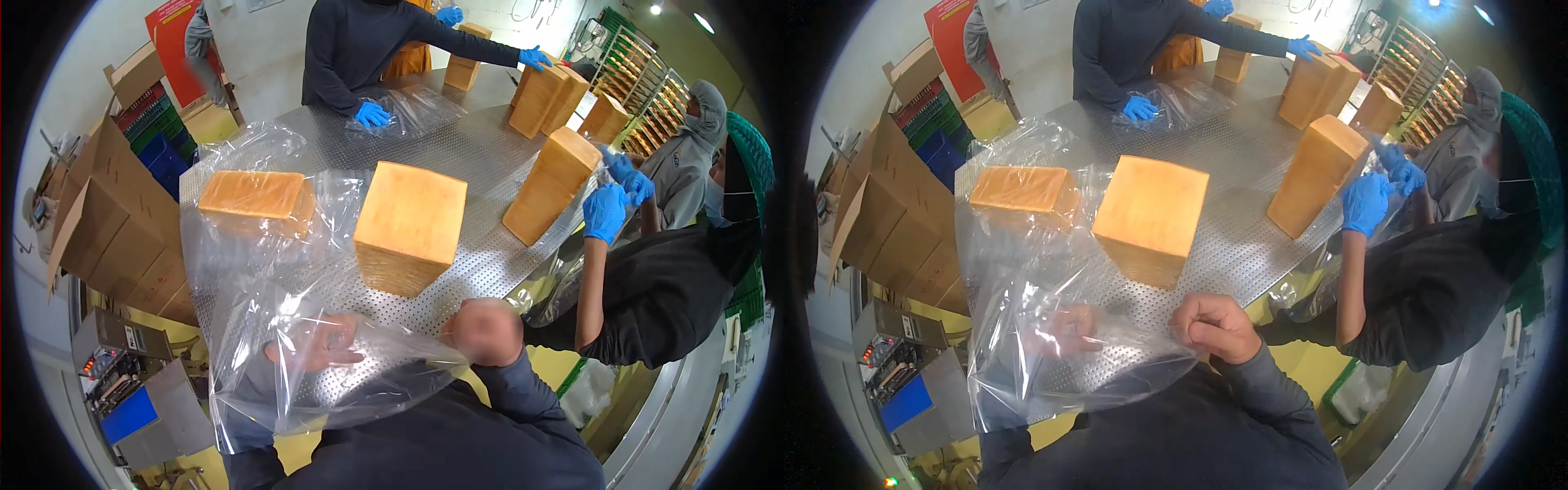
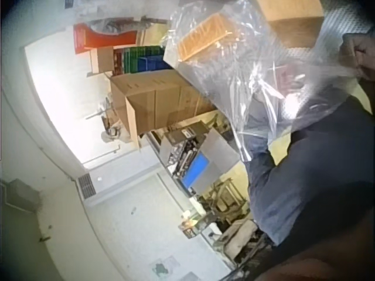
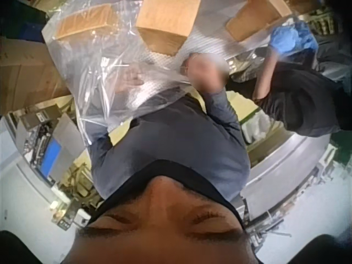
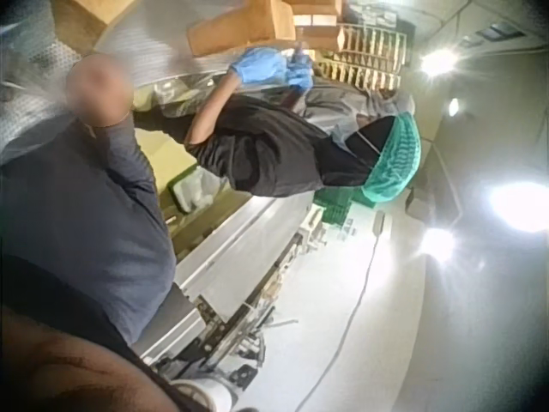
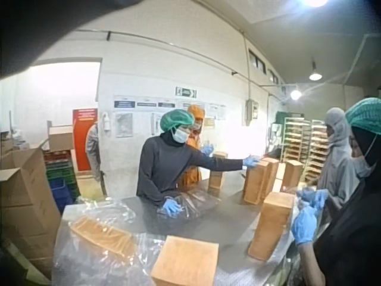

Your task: The person wraps large rectangular blocks of bread in plastic film and places them into a heat-sealing machine.

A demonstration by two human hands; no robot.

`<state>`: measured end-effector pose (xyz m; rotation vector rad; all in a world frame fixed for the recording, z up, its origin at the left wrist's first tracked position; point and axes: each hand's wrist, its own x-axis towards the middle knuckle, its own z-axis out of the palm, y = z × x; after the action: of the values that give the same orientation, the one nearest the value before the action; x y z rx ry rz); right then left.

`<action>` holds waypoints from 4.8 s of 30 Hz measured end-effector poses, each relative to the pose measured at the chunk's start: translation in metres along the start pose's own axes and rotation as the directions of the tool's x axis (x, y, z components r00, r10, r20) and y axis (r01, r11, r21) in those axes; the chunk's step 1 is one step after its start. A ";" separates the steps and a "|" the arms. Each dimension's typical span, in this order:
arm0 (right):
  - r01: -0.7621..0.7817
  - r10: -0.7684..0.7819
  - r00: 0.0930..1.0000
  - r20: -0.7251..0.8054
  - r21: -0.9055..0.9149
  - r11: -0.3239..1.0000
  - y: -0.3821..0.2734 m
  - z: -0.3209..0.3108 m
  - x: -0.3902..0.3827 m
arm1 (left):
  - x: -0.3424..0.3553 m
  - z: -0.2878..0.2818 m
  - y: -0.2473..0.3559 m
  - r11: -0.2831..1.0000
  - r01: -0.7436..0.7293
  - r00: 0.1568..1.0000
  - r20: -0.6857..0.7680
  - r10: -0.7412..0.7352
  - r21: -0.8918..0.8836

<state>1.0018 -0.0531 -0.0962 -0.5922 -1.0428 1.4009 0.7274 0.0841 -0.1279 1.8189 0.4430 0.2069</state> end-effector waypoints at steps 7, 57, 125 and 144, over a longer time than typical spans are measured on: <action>-0.423 0.408 0.906 -0.116 -0.310 0.851 0.009 -0.013 -0.001 | 0.000 -0.009 0.031 0.451 -0.590 0.803 -0.434 0.408 -0.669; 0.242 -0.288 0.761 -0.581 -0.157 0.957 0.002 -0.069 0.106 | 0.179 -0.082 0.019 0.868 -0.465 0.704 -0.522 0.481 0.174; -0.027 0.007 0.999 -0.044 -0.476 0.879 -0.096 -0.105 0.070 | 0.099 0.006 0.056 0.863 -0.431 0.894 -0.253 0.369 -0.263; -0.193 0.194 0.981 -0.009 -0.152 0.969 -0.064 -0.144 0.123 | 0.112 -0.006 0.049 0.974 -0.223 0.558 -0.823 0.108 -0.023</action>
<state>1.1397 0.0901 -0.0791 -0.8210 -1.1276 1.5013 0.8366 0.1229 -0.0890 1.5379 0.8802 1.2374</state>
